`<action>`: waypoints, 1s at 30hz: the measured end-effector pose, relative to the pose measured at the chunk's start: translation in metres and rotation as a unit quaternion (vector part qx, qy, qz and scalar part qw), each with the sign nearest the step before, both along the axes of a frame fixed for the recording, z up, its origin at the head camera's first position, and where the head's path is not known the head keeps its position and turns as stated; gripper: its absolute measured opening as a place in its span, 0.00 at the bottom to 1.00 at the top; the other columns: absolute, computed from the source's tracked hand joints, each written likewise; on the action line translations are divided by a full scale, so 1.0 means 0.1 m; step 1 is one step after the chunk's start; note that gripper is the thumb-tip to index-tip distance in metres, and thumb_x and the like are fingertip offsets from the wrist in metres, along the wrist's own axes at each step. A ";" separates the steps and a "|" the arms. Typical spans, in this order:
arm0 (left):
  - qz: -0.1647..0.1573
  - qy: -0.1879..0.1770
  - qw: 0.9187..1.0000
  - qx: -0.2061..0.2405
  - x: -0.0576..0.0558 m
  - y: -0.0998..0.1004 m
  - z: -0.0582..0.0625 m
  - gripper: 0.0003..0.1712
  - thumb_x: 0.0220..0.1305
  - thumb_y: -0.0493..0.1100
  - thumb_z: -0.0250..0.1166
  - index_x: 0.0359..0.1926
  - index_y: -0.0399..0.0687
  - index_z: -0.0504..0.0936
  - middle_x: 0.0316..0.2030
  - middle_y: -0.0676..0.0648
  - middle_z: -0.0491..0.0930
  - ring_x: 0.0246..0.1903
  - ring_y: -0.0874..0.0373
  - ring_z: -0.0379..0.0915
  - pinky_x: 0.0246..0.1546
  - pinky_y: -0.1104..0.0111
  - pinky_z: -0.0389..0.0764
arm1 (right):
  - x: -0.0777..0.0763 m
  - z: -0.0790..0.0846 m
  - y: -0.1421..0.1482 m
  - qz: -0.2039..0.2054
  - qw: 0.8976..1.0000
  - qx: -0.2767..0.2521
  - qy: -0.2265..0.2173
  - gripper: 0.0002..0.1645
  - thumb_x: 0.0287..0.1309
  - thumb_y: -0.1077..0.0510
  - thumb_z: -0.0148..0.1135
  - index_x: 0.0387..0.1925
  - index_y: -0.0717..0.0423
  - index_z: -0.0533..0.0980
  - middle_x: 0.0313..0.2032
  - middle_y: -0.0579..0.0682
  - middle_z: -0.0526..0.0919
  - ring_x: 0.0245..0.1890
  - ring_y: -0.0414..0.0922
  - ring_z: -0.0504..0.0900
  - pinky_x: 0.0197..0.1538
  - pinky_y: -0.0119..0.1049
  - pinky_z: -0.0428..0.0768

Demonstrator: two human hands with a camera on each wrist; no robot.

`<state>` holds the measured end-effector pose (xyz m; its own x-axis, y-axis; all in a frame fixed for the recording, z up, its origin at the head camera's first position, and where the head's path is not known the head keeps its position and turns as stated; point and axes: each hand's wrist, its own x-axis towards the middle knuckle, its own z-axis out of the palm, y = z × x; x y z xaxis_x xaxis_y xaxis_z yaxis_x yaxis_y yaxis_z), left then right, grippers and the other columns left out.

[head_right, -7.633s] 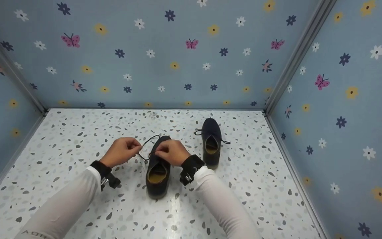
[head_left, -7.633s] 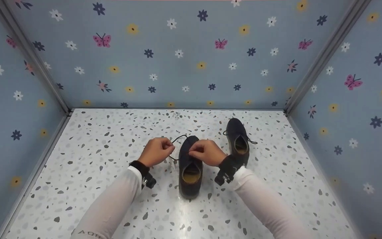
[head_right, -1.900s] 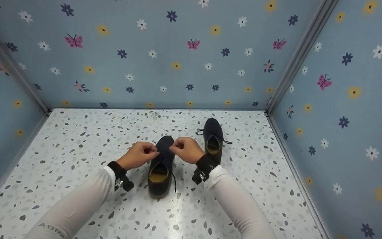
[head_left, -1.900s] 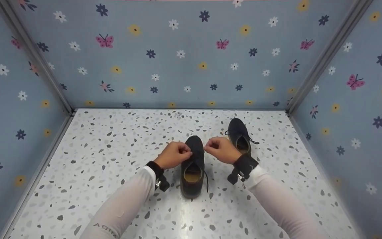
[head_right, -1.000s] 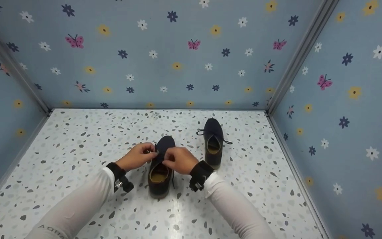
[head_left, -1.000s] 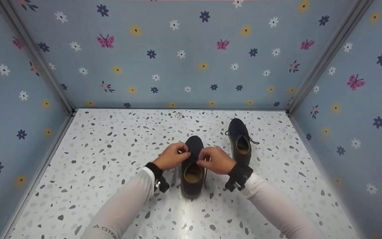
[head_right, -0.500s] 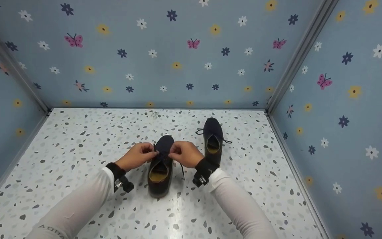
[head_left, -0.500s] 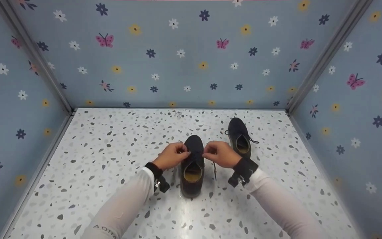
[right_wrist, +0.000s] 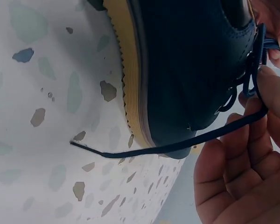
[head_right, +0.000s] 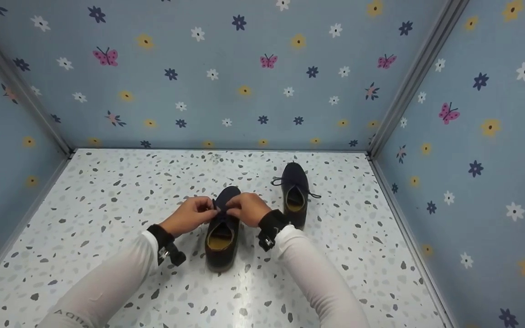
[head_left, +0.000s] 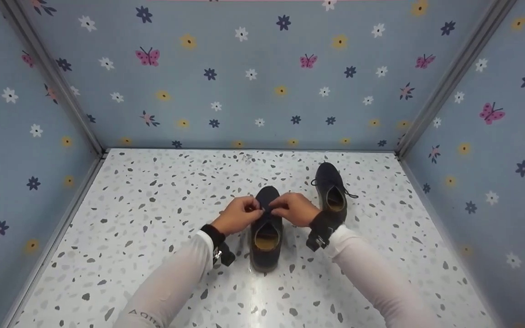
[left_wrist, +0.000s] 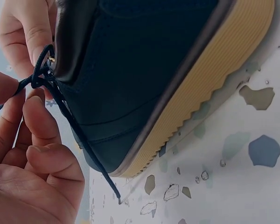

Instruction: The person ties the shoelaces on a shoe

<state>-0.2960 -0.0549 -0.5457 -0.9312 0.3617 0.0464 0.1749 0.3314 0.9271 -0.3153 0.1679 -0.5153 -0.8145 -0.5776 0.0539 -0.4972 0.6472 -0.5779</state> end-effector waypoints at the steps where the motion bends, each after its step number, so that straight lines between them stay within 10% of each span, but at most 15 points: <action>1: 0.000 0.000 1.000 0.002 0.00 0.00 0.00 0.07 0.61 0.44 0.66 0.32 0.46 0.78 0.29 0.53 0.77 0.30 0.63 0.72 0.31 0.73 0.75 | 0.00 -0.01 0.00 0.005 1.000 0.002 0.013 0.15 0.61 0.53 0.64 0.47 0.56 0.83 0.43 0.49 0.88 0.44 0.44 0.84 0.50 0.39 0.81; 9: -0.001 -0.002 1.000 0.012 0.00 0.01 -0.01 0.07 0.60 0.44 0.67 0.32 0.47 0.78 0.29 0.54 0.76 0.29 0.63 0.72 0.31 0.73 0.74 | -0.02 -0.07 0.00 0.000 0.997 0.009 0.080 0.04 0.60 0.55 0.65 0.32 0.49 0.83 0.31 0.46 0.83 0.32 0.39 0.79 0.39 0.34 0.78; 30: -0.006 -0.003 1.000 0.021 0.01 0.03 -0.02 0.05 0.59 0.40 0.65 0.30 0.45 0.77 0.26 0.54 0.77 0.26 0.63 0.72 0.28 0.73 0.75 | -0.08 -0.06 0.13 0.003 0.999 -0.030 -0.032 0.09 0.54 0.54 0.70 0.28 0.53 0.77 0.23 0.47 0.86 0.23 0.44 0.84 0.26 0.30 0.78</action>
<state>-0.2946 -0.0521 -0.5475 -0.9268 0.3714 0.0561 0.1731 0.2896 0.9414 -0.3228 0.1810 -0.5218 -0.8141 -0.5796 0.0368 -0.4618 0.6076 -0.6462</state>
